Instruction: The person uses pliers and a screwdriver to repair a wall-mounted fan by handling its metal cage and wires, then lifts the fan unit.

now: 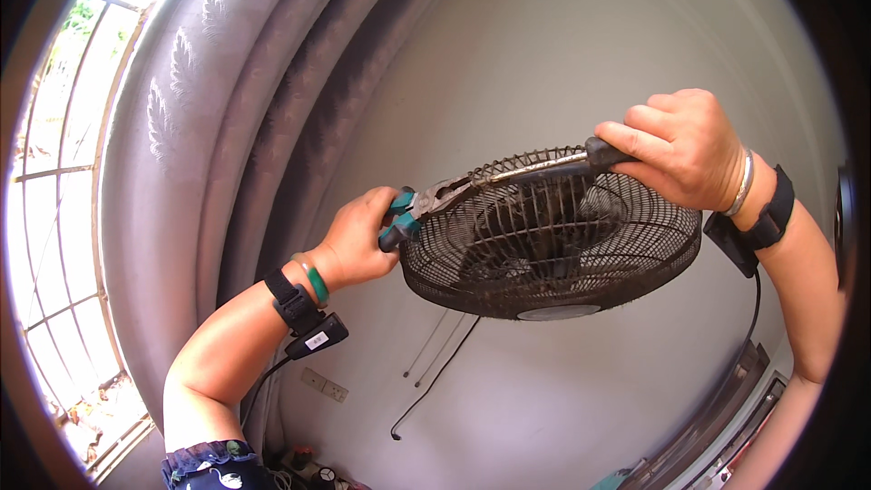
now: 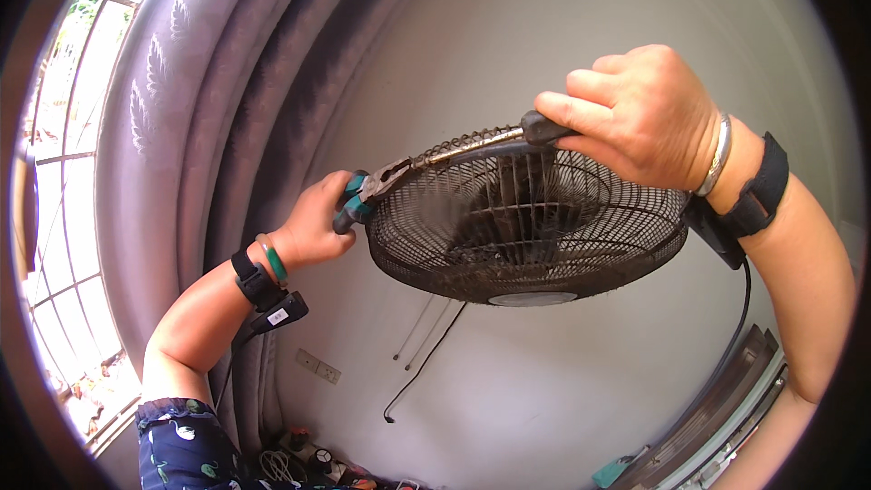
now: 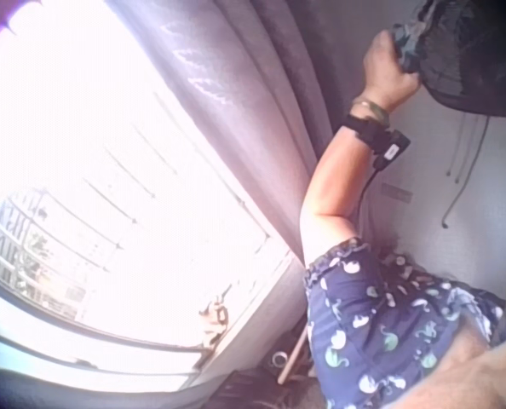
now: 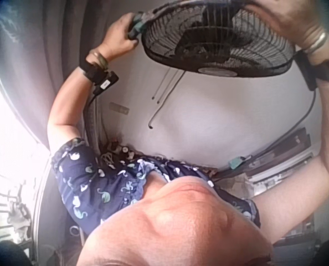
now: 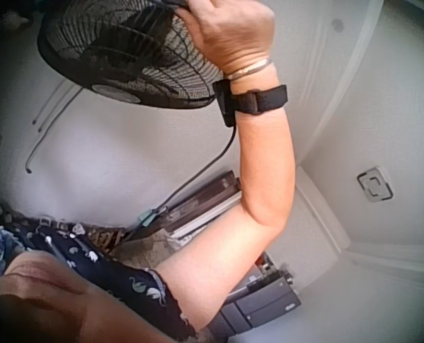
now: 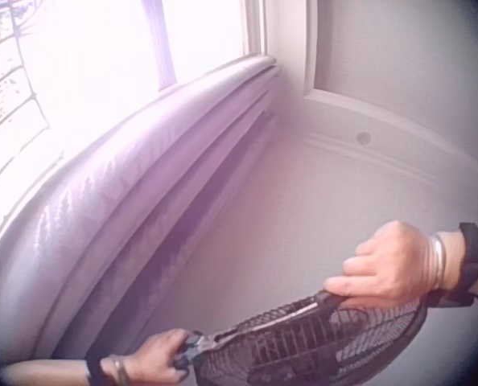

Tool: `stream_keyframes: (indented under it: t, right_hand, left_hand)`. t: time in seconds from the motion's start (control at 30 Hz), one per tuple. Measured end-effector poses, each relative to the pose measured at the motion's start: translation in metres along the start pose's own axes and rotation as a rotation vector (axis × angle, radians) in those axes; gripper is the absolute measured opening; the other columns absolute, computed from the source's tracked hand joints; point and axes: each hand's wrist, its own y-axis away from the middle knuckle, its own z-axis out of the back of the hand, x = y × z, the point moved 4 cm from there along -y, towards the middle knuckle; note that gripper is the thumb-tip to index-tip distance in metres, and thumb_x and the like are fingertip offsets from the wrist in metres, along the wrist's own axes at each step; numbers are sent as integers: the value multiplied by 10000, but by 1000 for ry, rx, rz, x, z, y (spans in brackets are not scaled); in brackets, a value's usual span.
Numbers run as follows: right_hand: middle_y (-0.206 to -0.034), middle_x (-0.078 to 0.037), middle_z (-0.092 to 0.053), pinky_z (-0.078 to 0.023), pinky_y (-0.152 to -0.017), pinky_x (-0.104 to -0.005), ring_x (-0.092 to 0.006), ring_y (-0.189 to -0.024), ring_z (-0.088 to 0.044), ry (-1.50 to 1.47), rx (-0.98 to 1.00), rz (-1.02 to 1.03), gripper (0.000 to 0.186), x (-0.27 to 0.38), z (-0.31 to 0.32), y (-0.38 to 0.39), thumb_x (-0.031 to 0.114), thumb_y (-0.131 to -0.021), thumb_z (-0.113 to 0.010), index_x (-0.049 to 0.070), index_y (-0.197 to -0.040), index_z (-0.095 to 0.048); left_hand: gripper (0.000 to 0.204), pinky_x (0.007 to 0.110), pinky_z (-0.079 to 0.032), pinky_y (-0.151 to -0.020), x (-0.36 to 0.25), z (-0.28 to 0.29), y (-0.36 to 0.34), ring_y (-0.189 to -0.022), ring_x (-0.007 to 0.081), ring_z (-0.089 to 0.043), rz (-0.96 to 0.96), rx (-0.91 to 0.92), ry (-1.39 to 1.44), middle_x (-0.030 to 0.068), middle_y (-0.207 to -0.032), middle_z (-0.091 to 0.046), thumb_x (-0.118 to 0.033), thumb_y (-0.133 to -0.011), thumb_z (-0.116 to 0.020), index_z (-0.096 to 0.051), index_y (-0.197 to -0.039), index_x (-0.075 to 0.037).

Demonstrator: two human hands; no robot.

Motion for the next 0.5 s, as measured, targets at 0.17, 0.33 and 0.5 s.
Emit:
stream_keyframes:
  t: [0.17, 0.33, 0.5]
  right_hand:
    - [-691, 0, -550, -440, -497, -320, -190, -586, -553, -28, -49, -45, 262, 1, -2, -5, 214, -689, -752, 103, -902, -648]
    - [-650, -89, -519, -389, -508, -355, -270, -572, -515, -140, 58, -174, 266, -10, 20, -23, 173, -667, -717, 24, -871, -635]
    - [-604, -100, -546, -401, -522, -327, -190, -562, -524, -538, 459, -633, 335, -28, -1, -13, 303, -739, -716, -25, -749, -647]
  left_hand:
    - [456, 425, -481, -740, 4, -2, 2, -866, 368, -581, 43, 17, -6, 170, -924, -583, -44, -622, -641, -514, -1058, -9]
    - [530, 405, -466, -776, 7, -5, 0, -884, 382, -540, 49, 35, 29, 187, -947, -549, -45, -579, -611, -493, -1096, -17]
    - [515, 407, -461, -795, 10, -7, 1, -898, 393, -537, 127, 85, 29, 195, -951, -545, -38, -579, -600, -491, -1082, -5]
